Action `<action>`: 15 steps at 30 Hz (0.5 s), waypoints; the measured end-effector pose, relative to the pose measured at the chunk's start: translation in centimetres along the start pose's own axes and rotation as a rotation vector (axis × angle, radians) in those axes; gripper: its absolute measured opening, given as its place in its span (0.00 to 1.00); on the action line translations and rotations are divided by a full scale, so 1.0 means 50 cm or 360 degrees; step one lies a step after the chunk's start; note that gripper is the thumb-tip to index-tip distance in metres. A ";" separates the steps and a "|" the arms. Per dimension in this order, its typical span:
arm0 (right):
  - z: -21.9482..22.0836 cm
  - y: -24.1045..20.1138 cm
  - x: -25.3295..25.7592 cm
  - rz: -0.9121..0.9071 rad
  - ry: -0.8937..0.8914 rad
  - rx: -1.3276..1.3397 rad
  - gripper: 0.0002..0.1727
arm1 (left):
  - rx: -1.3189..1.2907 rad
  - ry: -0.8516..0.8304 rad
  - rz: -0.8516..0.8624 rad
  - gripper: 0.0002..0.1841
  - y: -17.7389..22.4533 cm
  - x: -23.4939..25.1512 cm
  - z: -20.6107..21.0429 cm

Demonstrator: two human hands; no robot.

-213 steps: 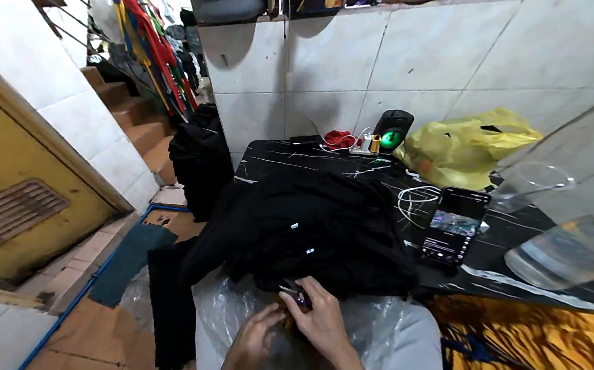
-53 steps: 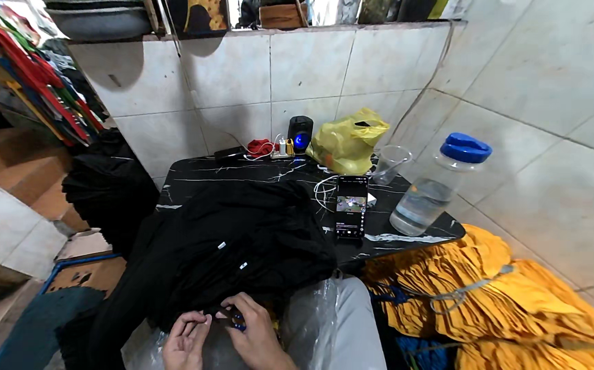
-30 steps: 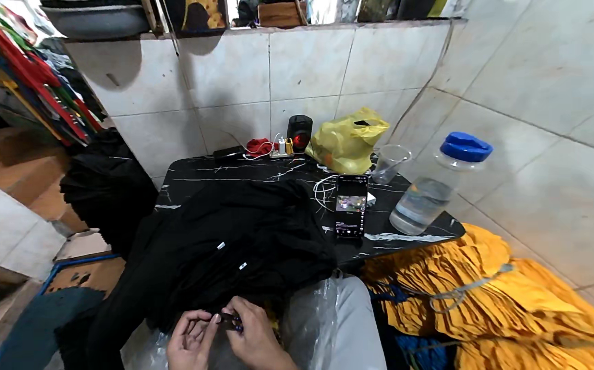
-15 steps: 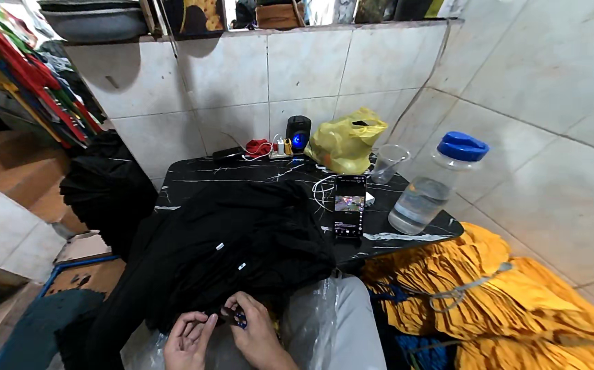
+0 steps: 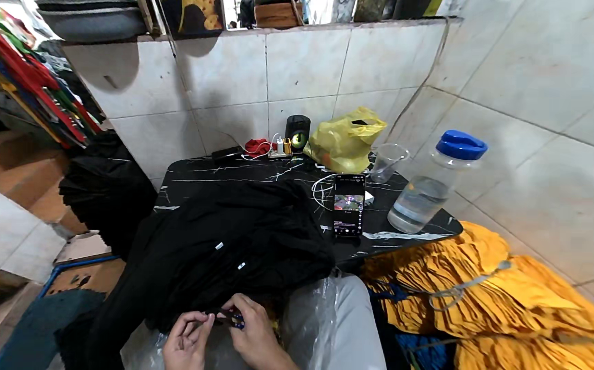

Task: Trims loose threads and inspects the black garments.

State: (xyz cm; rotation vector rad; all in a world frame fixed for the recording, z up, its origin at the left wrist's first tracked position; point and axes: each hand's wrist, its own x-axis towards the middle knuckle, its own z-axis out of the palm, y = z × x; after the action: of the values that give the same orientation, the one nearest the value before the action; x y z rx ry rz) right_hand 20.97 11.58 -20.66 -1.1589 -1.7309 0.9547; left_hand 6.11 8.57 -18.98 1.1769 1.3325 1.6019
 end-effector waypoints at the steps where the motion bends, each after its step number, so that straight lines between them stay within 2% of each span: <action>1: 0.000 -0.001 0.000 -0.0020 0.0009 -0.0014 0.11 | -0.0001 -0.0001 -0.0001 0.10 0.000 0.000 0.000; 5: 0.003 0.001 0.000 -0.0105 0.0058 -0.0079 0.11 | -0.0006 0.0008 -0.0010 0.10 0.001 0.000 0.000; 15: 0.001 0.000 -0.003 -0.0056 -0.0039 -0.0219 0.15 | -0.0014 0.0015 -0.0024 0.10 -0.005 -0.002 -0.004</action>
State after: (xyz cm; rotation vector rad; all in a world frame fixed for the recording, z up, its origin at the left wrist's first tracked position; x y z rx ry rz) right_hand 20.96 11.43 -20.72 -1.2047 -1.8547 0.8425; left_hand 5.96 8.49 -19.27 1.1524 1.3363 1.6029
